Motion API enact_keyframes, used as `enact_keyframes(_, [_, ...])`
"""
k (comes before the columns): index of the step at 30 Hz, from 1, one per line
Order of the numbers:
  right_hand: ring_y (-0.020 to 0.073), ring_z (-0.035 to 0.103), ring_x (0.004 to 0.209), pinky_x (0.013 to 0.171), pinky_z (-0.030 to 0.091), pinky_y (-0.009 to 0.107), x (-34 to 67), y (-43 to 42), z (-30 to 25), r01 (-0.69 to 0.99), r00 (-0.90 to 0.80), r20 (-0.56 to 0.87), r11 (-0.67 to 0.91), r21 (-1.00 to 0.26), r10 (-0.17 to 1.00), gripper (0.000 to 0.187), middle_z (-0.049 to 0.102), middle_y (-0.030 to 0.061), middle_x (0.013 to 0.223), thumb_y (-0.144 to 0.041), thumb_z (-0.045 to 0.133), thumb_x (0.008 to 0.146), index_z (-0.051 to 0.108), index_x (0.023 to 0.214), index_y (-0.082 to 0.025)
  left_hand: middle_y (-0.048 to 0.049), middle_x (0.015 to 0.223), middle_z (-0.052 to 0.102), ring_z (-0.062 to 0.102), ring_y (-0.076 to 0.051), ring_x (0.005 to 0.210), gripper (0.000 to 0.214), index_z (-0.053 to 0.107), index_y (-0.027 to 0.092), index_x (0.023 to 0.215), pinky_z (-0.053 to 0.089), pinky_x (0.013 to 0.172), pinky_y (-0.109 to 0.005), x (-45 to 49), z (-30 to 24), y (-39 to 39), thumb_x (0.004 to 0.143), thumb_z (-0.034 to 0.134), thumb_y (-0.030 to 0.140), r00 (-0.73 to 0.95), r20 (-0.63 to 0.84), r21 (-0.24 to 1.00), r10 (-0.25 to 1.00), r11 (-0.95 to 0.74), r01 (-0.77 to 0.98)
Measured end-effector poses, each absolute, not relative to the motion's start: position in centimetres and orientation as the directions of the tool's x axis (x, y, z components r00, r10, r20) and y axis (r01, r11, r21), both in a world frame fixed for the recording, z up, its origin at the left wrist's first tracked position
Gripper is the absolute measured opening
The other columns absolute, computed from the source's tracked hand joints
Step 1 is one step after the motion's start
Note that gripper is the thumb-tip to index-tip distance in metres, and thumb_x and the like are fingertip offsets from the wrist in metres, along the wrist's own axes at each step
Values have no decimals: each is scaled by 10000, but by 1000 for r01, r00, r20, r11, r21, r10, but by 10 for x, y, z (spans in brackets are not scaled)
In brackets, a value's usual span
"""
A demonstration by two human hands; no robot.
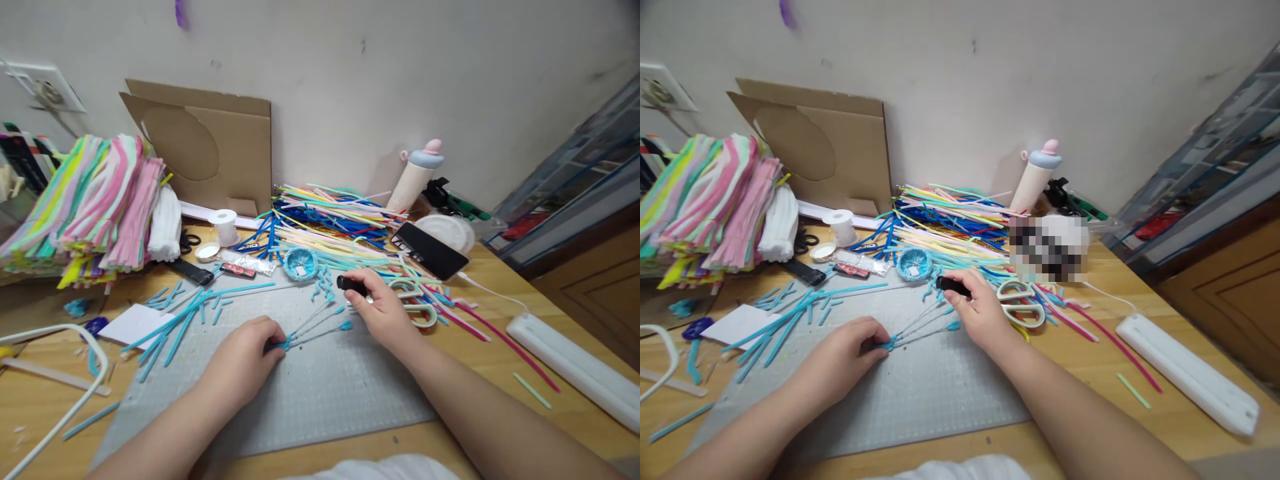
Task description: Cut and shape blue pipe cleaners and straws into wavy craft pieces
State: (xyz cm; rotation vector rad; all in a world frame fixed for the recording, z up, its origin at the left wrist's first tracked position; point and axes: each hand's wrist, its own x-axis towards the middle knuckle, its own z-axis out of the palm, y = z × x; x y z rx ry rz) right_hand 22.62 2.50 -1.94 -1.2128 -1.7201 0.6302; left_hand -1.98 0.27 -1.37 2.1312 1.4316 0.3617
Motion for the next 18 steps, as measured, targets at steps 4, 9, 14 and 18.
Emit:
enact_keyframes(4, [209,514,1016,883,382,359,222,26,-17,518,-196,316,372,-771,928,231,572,63,1052,-266,508,847,564,1070,-238,-14,829,615,549,-179,788,129,608,220,755,369,677,-265,-26,-4,2,715,519,136,491,-133,555,861,-346,757])
enact_keyframes(9, [190,518,1053,900,382,345,202,35,-11,587,-235,211,312,-747,949,306,573,73,1134,-190,495,831,497,1136,-211,-18,837,624,557,-184,767,167,595,227,880,372,662,-268,-29,1,-2,715,572,222,421,-121,576,899,-281,767])
enact_keyframes(14, [181,558,907,788,371,291,157,63,10,759,-422,201,466,-454,884,197,641,38,968,-214,561,792,545,988,-214,-33,836,624,567,-196,762,192,578,210,924,391,674,-295,-30,4,-1,807,490,334,292,9,632,957,-232,739])
enact_keyframes(18, [206,536,942,845,292,346,114,103,20,822,-389,218,444,-356,895,127,647,33,926,-219,501,814,549,931,-221,-25,779,614,555,-179,727,155,572,208,835,389,655,-284,-23,4,-5,841,428,266,328,38,677,944,-265,686])
